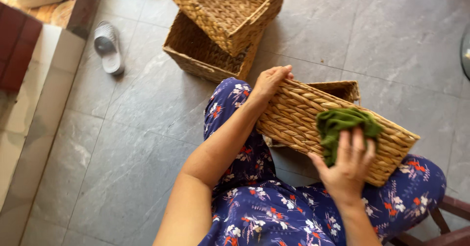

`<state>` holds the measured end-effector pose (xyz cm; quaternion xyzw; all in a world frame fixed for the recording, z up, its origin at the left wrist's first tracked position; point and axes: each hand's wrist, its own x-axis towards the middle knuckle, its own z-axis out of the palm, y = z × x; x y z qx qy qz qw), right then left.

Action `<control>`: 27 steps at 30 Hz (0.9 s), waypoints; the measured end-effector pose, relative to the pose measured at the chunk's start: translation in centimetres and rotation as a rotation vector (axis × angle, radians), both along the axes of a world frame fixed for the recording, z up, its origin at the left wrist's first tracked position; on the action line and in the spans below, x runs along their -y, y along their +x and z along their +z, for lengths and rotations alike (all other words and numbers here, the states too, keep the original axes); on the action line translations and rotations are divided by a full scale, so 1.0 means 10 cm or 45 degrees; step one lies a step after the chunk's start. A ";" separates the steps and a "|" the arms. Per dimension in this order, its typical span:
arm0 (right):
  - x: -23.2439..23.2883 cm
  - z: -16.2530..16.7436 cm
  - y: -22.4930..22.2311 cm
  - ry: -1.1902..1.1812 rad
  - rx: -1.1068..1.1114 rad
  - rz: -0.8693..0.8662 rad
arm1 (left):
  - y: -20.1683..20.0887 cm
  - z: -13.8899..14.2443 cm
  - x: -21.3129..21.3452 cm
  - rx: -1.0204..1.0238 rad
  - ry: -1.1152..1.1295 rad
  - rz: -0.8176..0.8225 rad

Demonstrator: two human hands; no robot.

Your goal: The person trims loose strands from a woven basket using scissors, then wipes the exterior and interior surfaces of the basket with a green cloth. The person handles multiple baskets, cleaning them one by one.

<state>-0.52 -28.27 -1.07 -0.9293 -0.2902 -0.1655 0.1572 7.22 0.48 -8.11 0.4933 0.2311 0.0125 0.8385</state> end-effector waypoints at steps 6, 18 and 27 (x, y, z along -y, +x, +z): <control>-0.78 -0.05 0.01 0.131 -0.040 0.276 | -0.01 -0.12 -0.12 0.067 -0.030 -0.024; -0.10 -0.03 -0.04 0.079 -0.071 0.270 | -0.14 0.04 -0.13 0.069 -0.099 0.006; 0.42 -0.07 -0.04 0.245 0.009 -0.265 | -0.11 0.19 -0.13 -0.012 0.032 -0.047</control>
